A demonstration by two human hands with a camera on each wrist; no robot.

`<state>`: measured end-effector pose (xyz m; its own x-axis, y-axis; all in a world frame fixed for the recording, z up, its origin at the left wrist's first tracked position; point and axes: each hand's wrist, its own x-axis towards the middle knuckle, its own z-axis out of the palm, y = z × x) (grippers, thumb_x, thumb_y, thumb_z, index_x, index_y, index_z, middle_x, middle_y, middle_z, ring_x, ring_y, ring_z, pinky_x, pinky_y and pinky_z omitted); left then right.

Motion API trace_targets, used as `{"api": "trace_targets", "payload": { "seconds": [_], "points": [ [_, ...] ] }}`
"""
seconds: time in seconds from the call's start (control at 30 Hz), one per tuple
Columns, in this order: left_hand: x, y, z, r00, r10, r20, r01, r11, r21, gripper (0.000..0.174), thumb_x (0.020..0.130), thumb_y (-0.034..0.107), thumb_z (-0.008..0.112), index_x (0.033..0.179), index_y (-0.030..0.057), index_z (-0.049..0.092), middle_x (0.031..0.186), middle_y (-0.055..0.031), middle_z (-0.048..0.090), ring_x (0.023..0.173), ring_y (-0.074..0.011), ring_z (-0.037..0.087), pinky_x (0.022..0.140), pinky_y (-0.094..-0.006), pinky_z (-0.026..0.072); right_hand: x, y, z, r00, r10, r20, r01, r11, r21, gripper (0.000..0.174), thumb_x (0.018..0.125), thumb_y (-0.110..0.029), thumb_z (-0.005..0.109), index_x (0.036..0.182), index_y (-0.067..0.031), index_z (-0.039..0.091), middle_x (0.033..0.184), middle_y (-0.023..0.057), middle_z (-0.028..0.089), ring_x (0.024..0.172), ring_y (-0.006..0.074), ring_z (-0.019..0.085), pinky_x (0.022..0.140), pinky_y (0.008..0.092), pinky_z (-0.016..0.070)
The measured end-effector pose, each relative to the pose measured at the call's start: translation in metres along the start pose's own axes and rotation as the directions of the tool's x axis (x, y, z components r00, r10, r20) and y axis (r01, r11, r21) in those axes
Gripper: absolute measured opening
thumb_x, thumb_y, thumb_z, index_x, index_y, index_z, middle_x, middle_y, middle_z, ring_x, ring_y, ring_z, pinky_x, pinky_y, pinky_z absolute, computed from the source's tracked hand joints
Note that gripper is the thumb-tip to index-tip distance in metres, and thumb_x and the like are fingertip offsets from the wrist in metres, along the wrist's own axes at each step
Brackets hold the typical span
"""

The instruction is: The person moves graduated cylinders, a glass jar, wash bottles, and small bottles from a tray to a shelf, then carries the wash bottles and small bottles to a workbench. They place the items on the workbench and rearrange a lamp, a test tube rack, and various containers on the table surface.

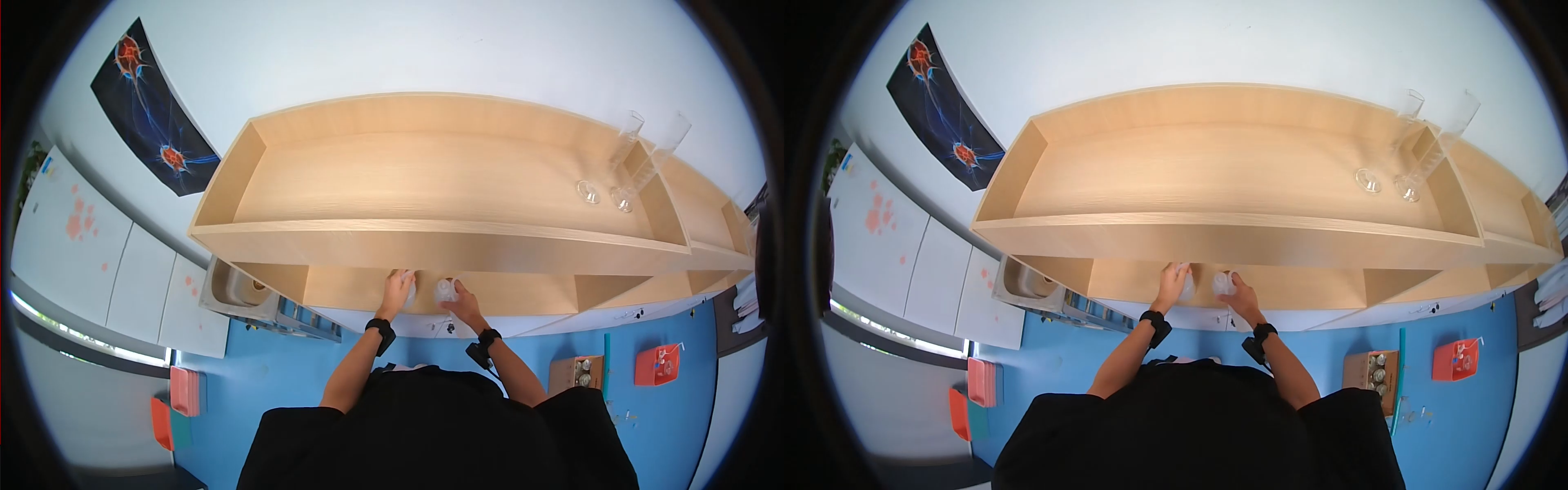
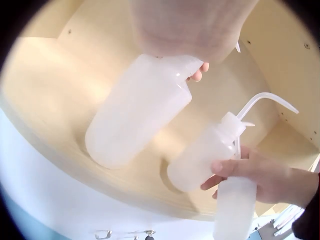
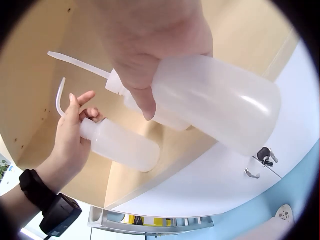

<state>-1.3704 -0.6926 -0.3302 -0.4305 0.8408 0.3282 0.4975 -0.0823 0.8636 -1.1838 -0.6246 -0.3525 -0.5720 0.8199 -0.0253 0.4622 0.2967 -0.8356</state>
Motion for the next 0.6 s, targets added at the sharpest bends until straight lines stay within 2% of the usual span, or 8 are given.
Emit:
{"api": "trace_targets", "payload": {
  "seconds": [0.1, 0.17, 0.3, 0.37, 0.4, 0.47, 0.53, 0.6],
  "points": [
    [0.003, 0.002, -0.009, 0.999, 0.035, 0.027, -0.037, 0.998, 0.058, 0.024, 0.082, 0.023, 0.050, 0.087, 0.0010, 0.059, 0.069, -0.0149, 0.057, 0.073, -0.0322, 0.055, 0.069, -0.0381, 0.0421, 0.002, -0.002, 0.007, 0.999, 0.044, 0.023, -0.044, 0.999, -0.004, 0.056, 0.061, -0.026, 0.070, 0.110, -0.0139, 0.044, 0.095, 0.0128, 0.059, 0.088, 0.0319, 0.056, 0.075, 0.0366, 0.0446],
    [0.005, -0.006, -0.015, 0.977, -0.077, 0.197, 0.047, 0.987, 0.155, 0.037, 0.075, 0.031, 0.060, 0.094, -0.0013, 0.055, 0.085, -0.0186, 0.057, 0.085, -0.0348, 0.052, 0.077, -0.0398, 0.0402, 0.002, -0.006, 0.010, 0.997, 0.074, 0.035, -0.074, 0.997, 0.019, 0.056, 0.062, -0.025, 0.070, 0.111, -0.0141, 0.044, 0.096, 0.0129, 0.059, 0.089, 0.0322, 0.056, 0.075, 0.0369, 0.0444],
    [-0.005, 0.004, -0.025, 0.996, 0.009, 0.093, -0.024, 0.987, 0.161, 0.059, 0.064, 0.034, 0.070, 0.105, -0.0012, 0.047, 0.102, -0.0217, 0.051, 0.095, -0.0364, 0.048, 0.082, -0.0408, 0.0373, 0.006, -0.004, 0.011, 0.998, 0.049, 0.033, -0.049, 0.999, 0.004, 0.056, 0.063, -0.023, 0.069, 0.112, -0.0148, 0.044, 0.098, 0.0133, 0.059, 0.091, 0.0320, 0.056, 0.078, 0.0360, 0.0440],
    [-0.011, 0.004, -0.032, 0.969, -0.163, 0.185, 0.149, 0.985, 0.084, 0.075, 0.058, 0.028, 0.076, 0.116, -0.0001, 0.038, 0.109, -0.0204, 0.045, 0.105, -0.0313, 0.043, 0.086, -0.0360, 0.0380, 0.010, -0.001, 0.015, 0.999, 0.023, 0.028, -0.023, 1.000, 0.003, 0.058, 0.063, -0.022, 0.069, 0.114, -0.0150, 0.043, 0.098, 0.0134, 0.059, 0.091, 0.0316, 0.056, 0.078, 0.0356, 0.0439],
    [-0.014, 0.000, -0.033, 0.967, -0.167, 0.192, 0.153, 0.985, 0.086, 0.075, 0.058, 0.028, 0.076, 0.116, -0.0001, 0.038, 0.109, -0.0204, 0.045, 0.105, -0.0313, 0.043, 0.086, -0.0360, 0.0380, 0.013, 0.001, 0.015, 1.000, -0.025, 0.018, 0.024, 0.999, 0.024, 0.062, 0.063, -0.021, 0.069, 0.118, -0.0154, 0.041, 0.099, 0.0135, 0.059, 0.092, 0.0310, 0.056, 0.079, 0.0354, 0.0437],
    [-0.020, -0.008, -0.031, 0.981, 0.066, 0.181, -0.090, 0.988, 0.127, 0.072, 0.057, 0.022, 0.077, 0.115, 0.0006, 0.040, 0.107, -0.0179, 0.048, 0.105, -0.0288, 0.045, 0.088, -0.0349, 0.0377, 0.009, 0.005, 0.019, 0.998, -0.065, 0.011, 0.064, 0.997, 0.046, 0.067, 0.062, -0.020, 0.070, 0.122, -0.0158, 0.039, 0.099, 0.0137, 0.058, 0.093, 0.0304, 0.056, 0.079, 0.0351, 0.0436],
    [-0.025, -0.010, -0.033, 0.976, 0.052, 0.213, -0.068, 0.995, 0.067, 0.070, 0.058, 0.019, 0.076, 0.116, 0.0017, 0.040, 0.109, -0.0178, 0.048, 0.105, -0.0300, 0.045, 0.088, -0.0352, 0.0370, 0.008, 0.004, 0.019, 0.999, -0.020, -0.035, 0.024, 0.992, 0.120, 0.078, 0.062, -0.018, 0.069, 0.129, -0.0160, 0.030, 0.101, 0.0142, 0.058, 0.093, 0.0295, 0.056, 0.079, 0.0341, 0.0439],
    [-0.029, -0.012, -0.034, 0.969, 0.041, 0.243, -0.044, 0.999, 0.007, 0.069, 0.059, 0.016, 0.074, 0.117, 0.0029, 0.040, 0.111, -0.0176, 0.048, 0.105, -0.0313, 0.045, 0.089, -0.0355, 0.0364, 0.000, -0.007, 0.008, 0.999, 0.052, -0.012, -0.051, 0.996, 0.079, 0.082, 0.063, -0.016, 0.068, 0.132, -0.0165, 0.024, 0.104, 0.0142, 0.057, 0.094, 0.0294, 0.055, 0.080, 0.0335, 0.0437]
  ]
}}
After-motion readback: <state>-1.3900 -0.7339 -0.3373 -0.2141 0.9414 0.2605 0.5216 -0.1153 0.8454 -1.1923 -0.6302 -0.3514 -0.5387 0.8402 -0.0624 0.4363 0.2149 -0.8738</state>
